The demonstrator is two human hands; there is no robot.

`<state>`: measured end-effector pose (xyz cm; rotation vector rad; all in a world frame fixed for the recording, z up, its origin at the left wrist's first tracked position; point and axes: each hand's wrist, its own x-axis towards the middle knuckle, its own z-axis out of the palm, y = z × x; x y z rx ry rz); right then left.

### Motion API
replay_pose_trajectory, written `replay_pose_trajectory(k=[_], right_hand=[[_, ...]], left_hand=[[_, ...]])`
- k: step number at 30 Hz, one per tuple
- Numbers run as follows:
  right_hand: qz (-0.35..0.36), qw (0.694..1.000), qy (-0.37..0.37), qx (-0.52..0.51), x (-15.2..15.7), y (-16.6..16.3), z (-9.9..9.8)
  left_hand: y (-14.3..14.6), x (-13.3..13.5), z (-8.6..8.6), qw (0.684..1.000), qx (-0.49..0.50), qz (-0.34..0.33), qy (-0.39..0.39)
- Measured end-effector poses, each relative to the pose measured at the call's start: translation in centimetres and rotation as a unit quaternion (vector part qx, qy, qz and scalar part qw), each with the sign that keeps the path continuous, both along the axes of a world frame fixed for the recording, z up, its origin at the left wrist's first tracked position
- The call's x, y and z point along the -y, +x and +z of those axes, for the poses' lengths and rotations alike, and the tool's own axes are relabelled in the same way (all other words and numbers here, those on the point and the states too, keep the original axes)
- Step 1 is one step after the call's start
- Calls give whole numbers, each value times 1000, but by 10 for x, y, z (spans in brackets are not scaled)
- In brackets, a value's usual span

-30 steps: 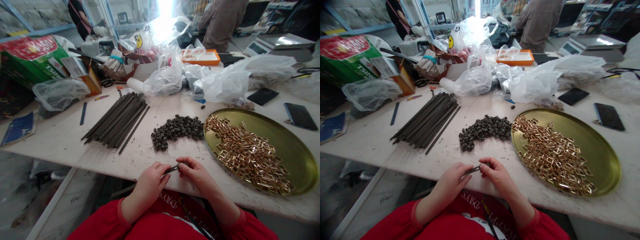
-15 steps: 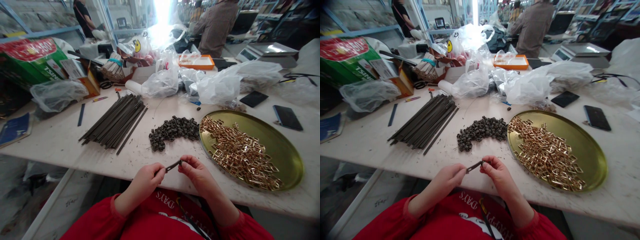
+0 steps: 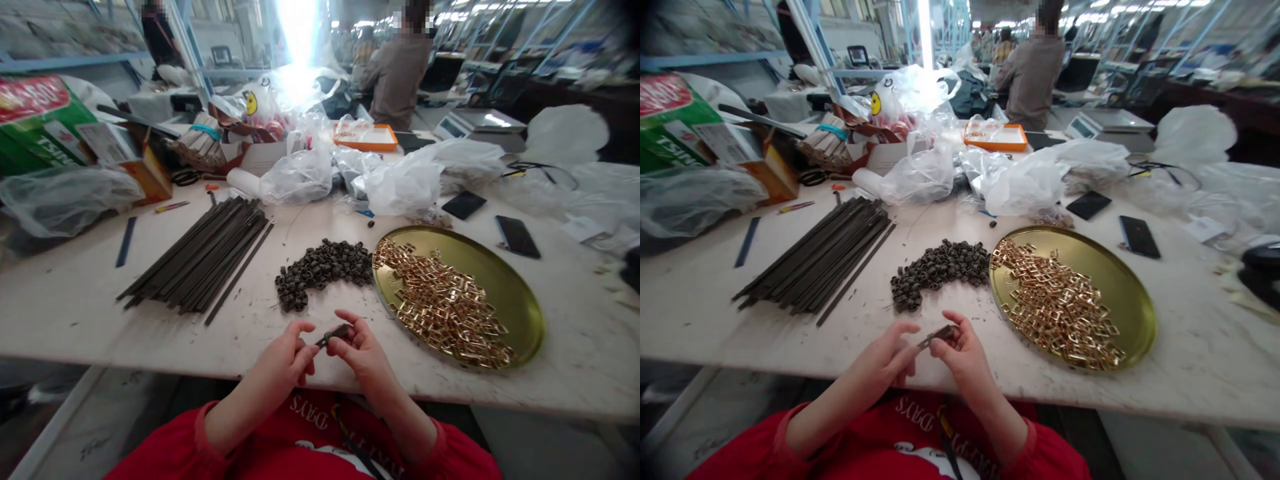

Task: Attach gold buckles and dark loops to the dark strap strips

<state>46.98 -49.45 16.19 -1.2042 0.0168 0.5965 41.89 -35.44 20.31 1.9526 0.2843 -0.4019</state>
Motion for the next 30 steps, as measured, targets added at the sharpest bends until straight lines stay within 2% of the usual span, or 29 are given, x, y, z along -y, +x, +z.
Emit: replay_pose_trajectory(k=[3, 5, 6, 8, 9, 10, 12, 14, 15, 17, 21, 24, 28, 30], right_hand=[[14, 999, 40, -4, -9, -5, -10], [27, 999, 39, 19, -9, -7, -15], [40, 998, 19, 49, -6, -6, -16], [67, 984, -73, 150, 10, 4, -14], [78, 963, -143, 213, 22, 12, -11], [65, 929, -227, 285, 36, 24, -6], [35, 841, -400, 363, 63, 52, 4], [68, 746, -541, 383, 85, 80, 12], [101, 710, -582, 384, 92, 92, 15], [134, 694, -595, 383, 97, 110, 18], [154, 710, -575, 377, 95, 122, 15], [136, 733, -556, 368, 96, 121, 15], [91, 781, -500, 362, 93, 111, 22], [93, 827, -434, 346, 84, 98, 25]], left_hand=[[6, 6, -8, 999, 34, 21, 15], [9, 7, -10, 998, 46, 24, 18], [10, 7, -10, 999, 49, 17, 17], [11, 4, -10, 998, 55, 1, 21], [12, 2, -10, 998, 56, -3, 25], [12, 0, -11, 998, 54, -1, 27], [13, -3, -13, 999, 31, 8, 20], [15, -1, -14, 1000, 10, -4, 8], [16, 1, -15, 1000, 8, -15, 8], [17, 5, -14, 999, 19, -35, 17], [14, 8, -8, 999, 15, -40, 23], [7, 5, -2, 999, 2, -34, 15], [6, 5, 6, 1000, 25, -12, -6], [11, 7, 10, 999, 42, -1, -18]])
